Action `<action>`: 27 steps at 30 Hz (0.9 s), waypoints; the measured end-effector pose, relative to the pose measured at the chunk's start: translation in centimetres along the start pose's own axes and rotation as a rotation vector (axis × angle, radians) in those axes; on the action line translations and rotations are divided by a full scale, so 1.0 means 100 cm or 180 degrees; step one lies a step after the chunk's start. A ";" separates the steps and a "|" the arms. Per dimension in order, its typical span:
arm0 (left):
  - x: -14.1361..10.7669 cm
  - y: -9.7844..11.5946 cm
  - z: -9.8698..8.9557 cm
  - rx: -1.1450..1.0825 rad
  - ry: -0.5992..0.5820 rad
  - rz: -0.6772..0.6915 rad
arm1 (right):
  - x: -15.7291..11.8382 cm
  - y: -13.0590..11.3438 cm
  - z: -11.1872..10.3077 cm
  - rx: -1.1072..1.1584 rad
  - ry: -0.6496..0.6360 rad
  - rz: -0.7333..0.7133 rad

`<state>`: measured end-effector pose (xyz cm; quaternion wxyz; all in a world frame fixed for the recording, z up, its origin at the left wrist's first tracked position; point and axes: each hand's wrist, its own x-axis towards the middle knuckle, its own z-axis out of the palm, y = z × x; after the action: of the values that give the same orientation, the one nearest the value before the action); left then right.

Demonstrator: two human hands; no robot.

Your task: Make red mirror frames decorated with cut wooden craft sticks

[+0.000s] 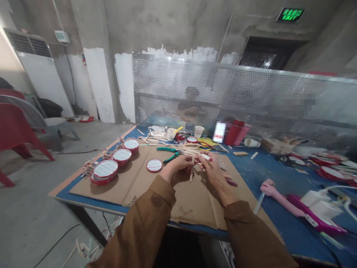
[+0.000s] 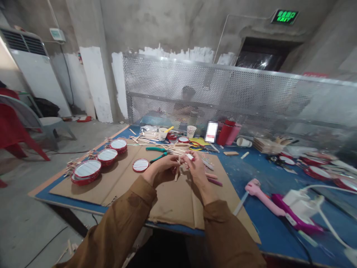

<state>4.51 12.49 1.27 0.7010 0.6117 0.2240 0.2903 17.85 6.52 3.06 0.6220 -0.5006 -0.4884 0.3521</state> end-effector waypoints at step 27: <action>0.003 0.000 -0.004 0.0286 -0.0107 -0.0036 | -0.001 0.008 0.007 -0.0628 0.0438 -0.0352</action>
<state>4.47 13.05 1.24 0.6781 0.6460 0.2285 0.2658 17.23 6.84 2.31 0.6203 -0.5546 -0.5037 0.2323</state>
